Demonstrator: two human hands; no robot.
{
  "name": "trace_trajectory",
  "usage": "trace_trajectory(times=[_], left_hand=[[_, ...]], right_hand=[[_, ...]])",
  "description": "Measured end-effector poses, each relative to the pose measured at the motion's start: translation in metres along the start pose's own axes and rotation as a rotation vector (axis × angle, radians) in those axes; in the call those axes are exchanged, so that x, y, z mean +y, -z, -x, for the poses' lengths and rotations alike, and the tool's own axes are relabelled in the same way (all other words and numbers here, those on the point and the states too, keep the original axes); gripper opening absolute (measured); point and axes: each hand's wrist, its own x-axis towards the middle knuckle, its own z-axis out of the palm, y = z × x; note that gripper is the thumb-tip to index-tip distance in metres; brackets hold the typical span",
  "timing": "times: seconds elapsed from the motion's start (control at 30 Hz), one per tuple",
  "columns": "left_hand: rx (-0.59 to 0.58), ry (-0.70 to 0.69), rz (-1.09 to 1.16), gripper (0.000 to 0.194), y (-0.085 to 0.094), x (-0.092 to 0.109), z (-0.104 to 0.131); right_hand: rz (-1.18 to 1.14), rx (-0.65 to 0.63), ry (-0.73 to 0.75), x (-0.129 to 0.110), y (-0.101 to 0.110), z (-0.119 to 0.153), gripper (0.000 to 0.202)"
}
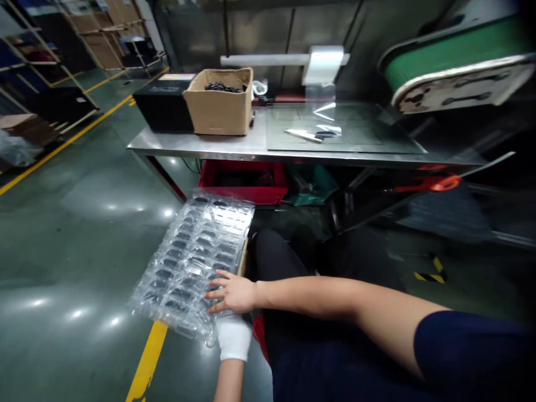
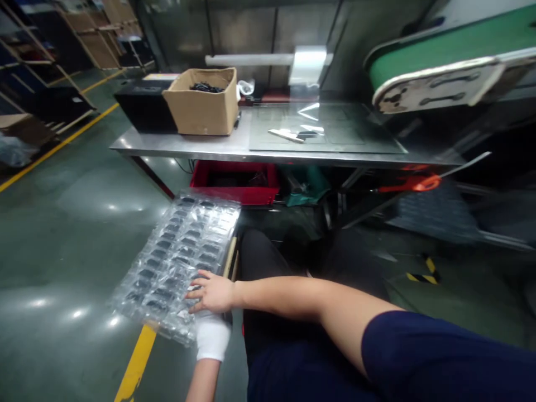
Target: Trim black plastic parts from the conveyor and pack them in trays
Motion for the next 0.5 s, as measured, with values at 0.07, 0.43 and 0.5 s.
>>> trace_trajectory(times=[0.07,0.43,0.5], left_hand=[[0.0,0.032,-0.01,0.052,0.004,0.002,0.003],[0.105,0.102,-0.033,0.062,0.026,0.003,-0.007],[0.13,0.153,-0.043,0.061,0.028,0.006,-0.01]], right_hand=[[0.205,0.006,0.037,-0.004,0.0,0.002,0.046],[-0.068,0.03,-0.02,0.008,0.01,-0.001,0.045],[-0.108,0.043,-0.067,0.007,0.007,0.0,0.042]])
